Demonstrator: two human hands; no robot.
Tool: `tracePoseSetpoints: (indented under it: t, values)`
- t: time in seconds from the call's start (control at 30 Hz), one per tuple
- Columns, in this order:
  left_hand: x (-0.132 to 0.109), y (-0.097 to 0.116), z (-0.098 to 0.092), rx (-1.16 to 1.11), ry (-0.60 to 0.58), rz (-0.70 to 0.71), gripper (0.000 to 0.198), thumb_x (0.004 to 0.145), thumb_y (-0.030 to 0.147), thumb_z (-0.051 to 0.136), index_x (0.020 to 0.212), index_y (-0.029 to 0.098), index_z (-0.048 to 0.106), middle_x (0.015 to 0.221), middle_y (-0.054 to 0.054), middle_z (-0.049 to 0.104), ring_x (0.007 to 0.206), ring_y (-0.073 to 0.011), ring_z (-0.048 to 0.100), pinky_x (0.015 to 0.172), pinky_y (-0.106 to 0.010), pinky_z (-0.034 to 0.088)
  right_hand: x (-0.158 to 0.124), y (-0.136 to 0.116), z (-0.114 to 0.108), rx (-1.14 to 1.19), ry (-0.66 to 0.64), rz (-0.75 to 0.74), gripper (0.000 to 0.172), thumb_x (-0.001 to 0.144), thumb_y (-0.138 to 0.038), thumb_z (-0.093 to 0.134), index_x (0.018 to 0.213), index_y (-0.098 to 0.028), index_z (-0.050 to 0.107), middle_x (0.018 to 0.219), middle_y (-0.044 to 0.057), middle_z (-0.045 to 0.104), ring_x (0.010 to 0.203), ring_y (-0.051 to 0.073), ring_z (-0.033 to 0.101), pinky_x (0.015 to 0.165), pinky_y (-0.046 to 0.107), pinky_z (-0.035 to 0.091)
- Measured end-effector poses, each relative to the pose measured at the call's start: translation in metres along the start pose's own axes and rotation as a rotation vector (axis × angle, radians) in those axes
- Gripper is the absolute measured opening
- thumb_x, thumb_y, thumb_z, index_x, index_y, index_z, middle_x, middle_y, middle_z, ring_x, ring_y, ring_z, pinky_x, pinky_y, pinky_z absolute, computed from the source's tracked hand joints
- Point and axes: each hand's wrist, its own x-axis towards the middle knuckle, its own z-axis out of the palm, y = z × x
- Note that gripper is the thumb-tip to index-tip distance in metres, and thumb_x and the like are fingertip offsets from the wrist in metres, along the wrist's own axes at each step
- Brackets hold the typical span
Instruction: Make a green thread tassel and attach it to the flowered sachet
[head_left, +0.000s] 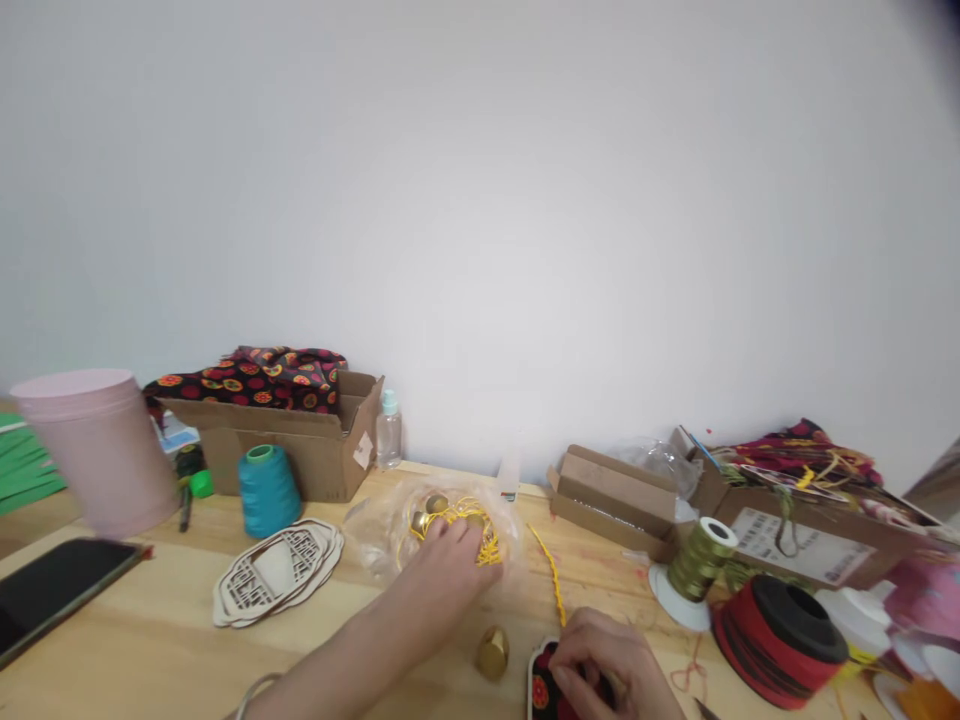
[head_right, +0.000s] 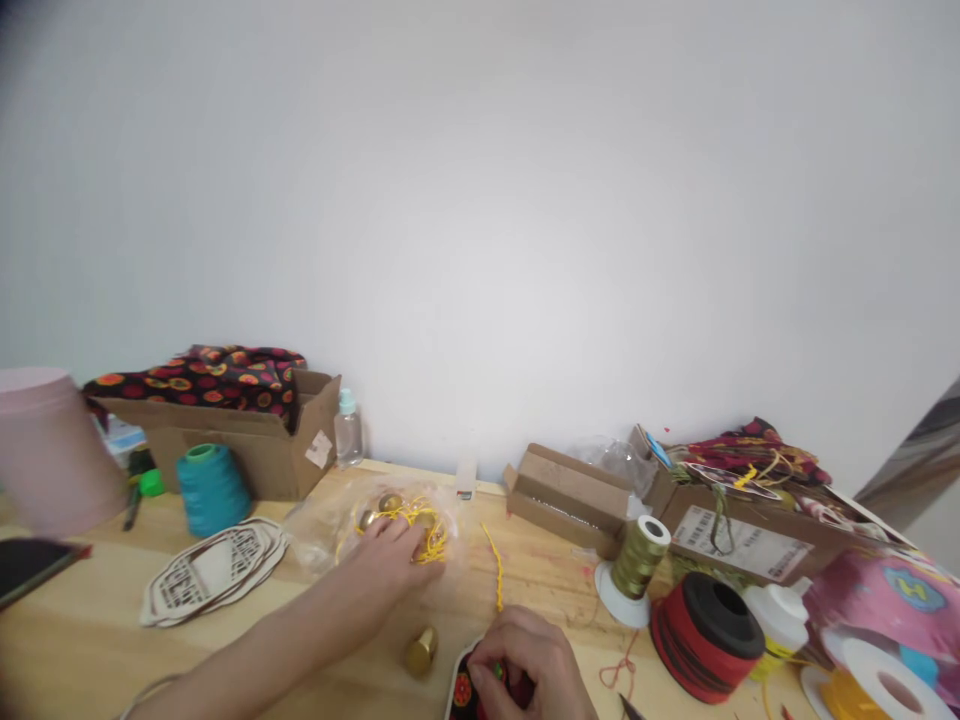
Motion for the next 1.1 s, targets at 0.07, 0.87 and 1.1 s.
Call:
tracePoseSetpoints:
  t: [0.07,0.87,1.1]
  values:
    - [0.0,0.003,0.001,0.011,-0.005,0.019,0.035,0.071,0.007,0.045,0.097,0.026,0.058,0.09,-0.008,0.052,0.087,-0.0244,0.045,0.075,-0.039,0.034,-0.001,0.0,0.0,0.001,0.001,0.009,0.016,0.075,-0.018,0.051,0.061,-0.017,0.06,0.053,0.002,0.058,0.046,0.009,0.05,0.046,0.016,0.037]
    - [-0.039,-0.002,0.029,-0.128,-0.049,-0.128,0.027,0.08,0.011,0.038,0.096,0.024,0.055,0.088,-0.004,0.052,0.083,-0.0192,0.045,0.072,-0.032,0.035,0.046,-0.03,-0.008,-0.313,-0.301,-0.11,0.031,0.082,-0.014,0.039,0.109,-0.025,0.05,0.118,0.005,0.053,0.095,0.016,0.057,0.077,0.024,0.044]
    - [-0.044,-0.002,0.032,-0.171,-0.11,-0.16,0.028,0.075,0.01,0.043,0.096,0.026,0.053,0.087,-0.003,0.052,0.078,-0.0166,0.047,0.069,-0.028,0.035,0.084,-0.022,-0.006,-0.806,-0.64,0.067,0.019,0.082,-0.016,0.043,0.08,-0.017,0.062,0.075,0.008,0.067,0.066,0.021,0.064,0.052,0.025,0.042]
